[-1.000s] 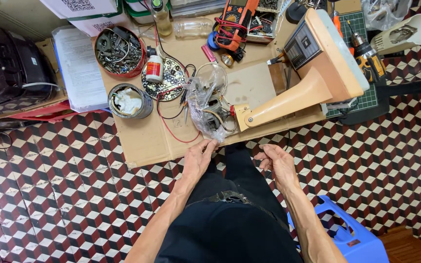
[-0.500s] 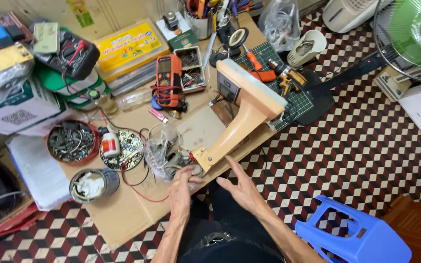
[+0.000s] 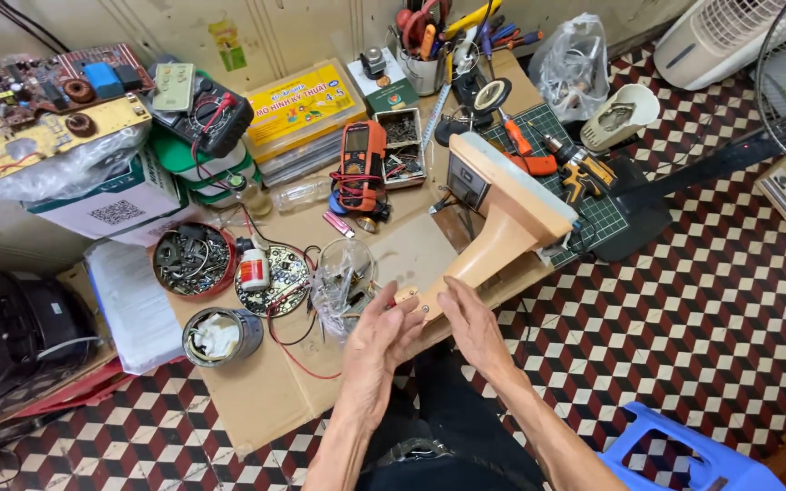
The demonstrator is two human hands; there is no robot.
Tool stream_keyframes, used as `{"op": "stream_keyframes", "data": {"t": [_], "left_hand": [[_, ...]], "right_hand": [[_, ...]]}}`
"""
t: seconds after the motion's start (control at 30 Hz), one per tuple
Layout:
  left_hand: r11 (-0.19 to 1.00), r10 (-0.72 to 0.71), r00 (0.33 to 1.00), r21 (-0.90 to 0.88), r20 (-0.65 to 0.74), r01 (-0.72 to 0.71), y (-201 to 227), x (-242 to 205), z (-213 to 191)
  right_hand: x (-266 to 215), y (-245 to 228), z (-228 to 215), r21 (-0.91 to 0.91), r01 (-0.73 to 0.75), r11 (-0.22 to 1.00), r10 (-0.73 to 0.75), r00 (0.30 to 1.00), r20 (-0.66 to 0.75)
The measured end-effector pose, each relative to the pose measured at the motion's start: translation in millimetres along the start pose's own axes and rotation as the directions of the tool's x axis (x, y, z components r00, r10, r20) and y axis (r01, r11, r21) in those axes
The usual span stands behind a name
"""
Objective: Measure an appliance component with a ruler and mark it with a pen, then retrieve and inspect a power drill.
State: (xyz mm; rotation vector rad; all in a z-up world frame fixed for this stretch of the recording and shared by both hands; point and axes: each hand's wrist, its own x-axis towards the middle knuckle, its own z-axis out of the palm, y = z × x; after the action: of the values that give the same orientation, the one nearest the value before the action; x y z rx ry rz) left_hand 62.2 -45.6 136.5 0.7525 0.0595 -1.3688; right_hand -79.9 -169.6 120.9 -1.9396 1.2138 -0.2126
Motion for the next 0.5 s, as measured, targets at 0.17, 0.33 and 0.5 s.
{"op": "stream_keyframes", "data": {"t": [0.17,0.33,0.5], "left_hand": [[0.991,0.024,0.971,0.132,-0.236,0.008,-41,26,-58],[0.935,0.069,0.967,0.353,-0.244,0.023,-45,32,-41],[0.939,-0.039,0.980,0.329,-0.193,0.102,-68,43,-38]], "right_hand": [[-23,9,-3,0.157,-0.221,0.963,0.213,0.975,0.066],[-40,26,-10,0.251,-0.388,0.887,0.371,0.922,0.111],[-48,49,-29,0.267,-0.459,0.848,0.460,0.886,0.060]]}}
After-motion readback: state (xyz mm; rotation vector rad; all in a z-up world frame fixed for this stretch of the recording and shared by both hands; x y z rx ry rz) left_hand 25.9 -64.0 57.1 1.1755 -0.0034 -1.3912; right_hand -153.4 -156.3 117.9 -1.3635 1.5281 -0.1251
